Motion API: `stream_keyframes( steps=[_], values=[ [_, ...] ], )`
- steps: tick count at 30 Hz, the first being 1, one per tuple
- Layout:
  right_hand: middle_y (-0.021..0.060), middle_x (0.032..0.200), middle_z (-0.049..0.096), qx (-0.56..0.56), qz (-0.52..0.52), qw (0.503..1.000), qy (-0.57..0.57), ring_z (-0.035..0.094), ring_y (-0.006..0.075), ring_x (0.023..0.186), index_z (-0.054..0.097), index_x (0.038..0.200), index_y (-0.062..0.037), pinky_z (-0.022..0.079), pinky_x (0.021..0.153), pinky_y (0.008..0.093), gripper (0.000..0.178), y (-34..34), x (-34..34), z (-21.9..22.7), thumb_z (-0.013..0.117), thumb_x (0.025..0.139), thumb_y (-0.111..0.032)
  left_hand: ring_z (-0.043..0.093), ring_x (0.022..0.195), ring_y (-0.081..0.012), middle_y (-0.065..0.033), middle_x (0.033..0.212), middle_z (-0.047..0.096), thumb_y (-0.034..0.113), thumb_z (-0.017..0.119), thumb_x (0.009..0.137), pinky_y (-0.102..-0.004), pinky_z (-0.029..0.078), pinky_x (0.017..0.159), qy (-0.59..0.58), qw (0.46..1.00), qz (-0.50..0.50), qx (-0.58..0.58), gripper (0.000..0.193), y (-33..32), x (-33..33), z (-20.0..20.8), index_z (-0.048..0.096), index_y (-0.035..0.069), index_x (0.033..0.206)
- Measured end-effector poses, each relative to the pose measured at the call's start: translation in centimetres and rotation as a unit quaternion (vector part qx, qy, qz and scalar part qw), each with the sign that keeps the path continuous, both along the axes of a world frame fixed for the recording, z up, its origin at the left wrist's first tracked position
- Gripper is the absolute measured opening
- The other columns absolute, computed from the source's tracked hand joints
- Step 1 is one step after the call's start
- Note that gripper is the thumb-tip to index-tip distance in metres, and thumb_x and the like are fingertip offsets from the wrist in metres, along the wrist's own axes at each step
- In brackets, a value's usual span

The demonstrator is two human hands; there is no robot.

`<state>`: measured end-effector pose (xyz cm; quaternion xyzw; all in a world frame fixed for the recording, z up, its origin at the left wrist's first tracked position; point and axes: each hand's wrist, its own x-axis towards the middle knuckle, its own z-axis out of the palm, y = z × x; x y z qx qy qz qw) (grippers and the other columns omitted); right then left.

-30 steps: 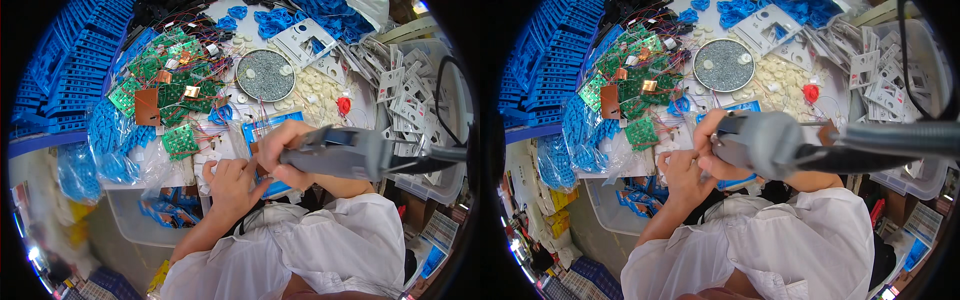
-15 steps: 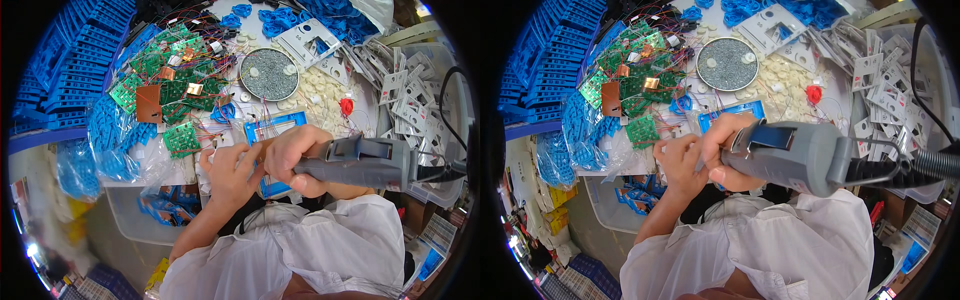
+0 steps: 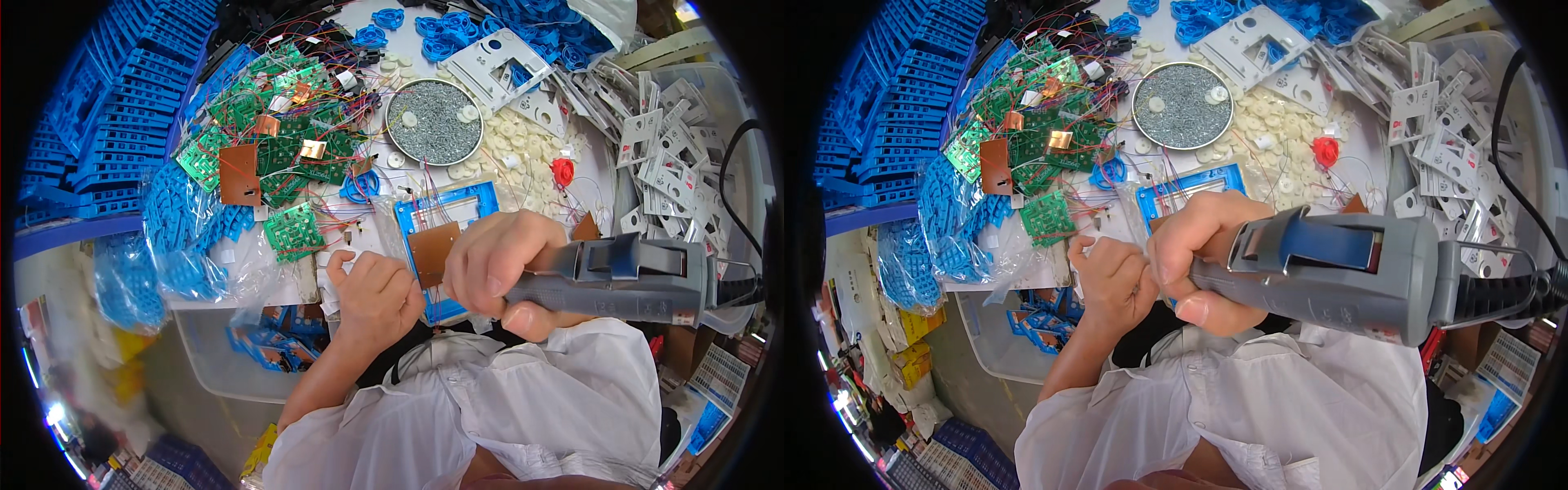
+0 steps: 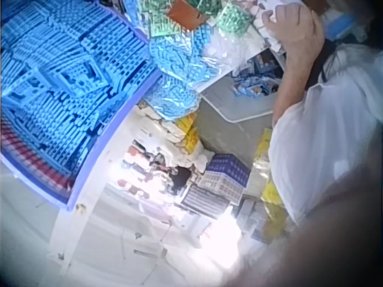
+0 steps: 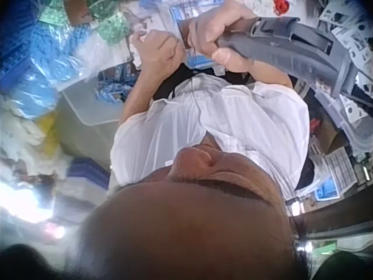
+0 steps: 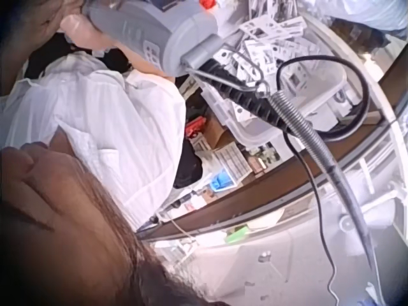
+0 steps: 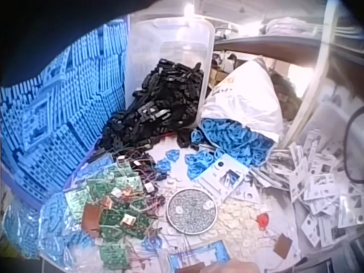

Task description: Assembling electronic components into a plastic frame using a power screwdriver.

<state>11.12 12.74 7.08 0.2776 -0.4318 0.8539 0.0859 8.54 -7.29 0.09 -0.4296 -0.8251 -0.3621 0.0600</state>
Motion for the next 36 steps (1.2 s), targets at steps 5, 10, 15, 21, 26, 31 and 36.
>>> stream_keyframes(
  steps=[5,10,15,21,26,31,36],
  values=[
    [0.0077,0.073,0.061,0.032,-0.019,0.999,-0.014,0.056,0.0149,0.064,0.056,0.105,0.0016,0.045,0.059,0.0308,0.028,0.2,0.3,0.0,0.076,0.088,-0.008,0.062,0.081,-0.0139,0.0026,0.106,0.073,0.01,0.079,0.079,-0.0469,0.032,0.096,-0.019,1.0,-0.013,0.022,0.021,0.3,0.4,-0.2,0.074,0.012,0.099],
    [0.0065,0.07,0.062,0.026,-0.035,0.999,-0.014,0.056,0.0144,0.063,0.059,0.102,0.0008,0.046,0.059,0.0293,0.028,-0.2,0.4,-0.1,0.078,0.086,-0.012,0.064,0.079,-0.0129,0.004,0.103,0.075,0.011,0.083,0.079,-0.0449,0.032,0.094,-0.044,0.997,-0.03,0.061,0.022,0.0,0.5,-0.5,0.075,0.012,0.1],
    [0.0053,0.07,0.062,0.03,-0.043,0.999,-0.002,0.055,0.0145,0.062,0.059,0.102,0.0005,0.046,0.058,0.0295,0.027,-0.3,0.3,-0.2,0.077,0.086,-0.011,0.065,0.076,-0.0138,0.0029,0.095,0.076,0.011,0.083,0.079,-0.0435,0.033,0.093,-0.075,0.993,-0.016,0.095,0.02,0.4,0.9,-0.8,0.075,0.012,0.097],
    [0.0051,0.07,0.061,0.017,-0.022,1.0,-0.013,0.056,0.0147,0.064,0.058,0.102,0.0002,0.046,0.058,0.0299,0.027,-0.1,0.6,-0.3,0.077,0.086,-0.011,0.064,0.075,-0.0149,0.0026,0.09,0.074,0.011,0.085,0.076,-0.0429,0.033,0.092,-0.087,0.99,-0.011,0.113,0.022,0.7,0.9,-1.1,0.075,0.013,0.096],
    [0.0056,0.074,0.062,0.004,-0.016,1.0,-0.02,0.058,0.0143,0.067,0.058,0.102,0.0,0.046,0.06,0.0291,0.025,-0.2,0.6,-0.3,0.076,0.087,-0.009,0.062,0.075,-0.0156,0.0036,0.086,0.072,0.017,0.087,0.075,-0.0449,0.03,0.093,-0.042,0.993,0.003,0.108,0.026,0.7,0.9,-1.0,0.075,0.015,0.098],
    [0.0053,0.071,0.06,0.171,-0.03,0.982,-0.079,0.058,0.0185,0.062,0.055,0.106,-0.0052,0.048,0.058,0.0341,0.023,1.5,0.6,-2.0,0.072,0.092,-0.012,0.057,0.083,-0.016,0.0043,0.089,0.062,0.032,0.084,0.078,-0.0472,0.03,0.093,-0.025,0.999,0.043,-0.008,0.029,0.2,1.6,-0.3,0.076,0.018,0.102],
    [0.0049,0.072,0.058,0.217,-0.06,0.968,-0.114,0.057,0.0179,0.063,0.053,0.103,-0.0051,0.047,0.059,0.0333,0.021,0.4,-0.5,-3.2,0.07,0.092,-0.011,0.05,0.083,-0.0173,0.0028,0.085,0.047,0.037,0.08,0.081,-0.048,0.03,0.09,-0.005,0.99,0.058,-0.125,0.03,0.3,2.4,-0.8,0.077,0.021,0.106]
  ],
)
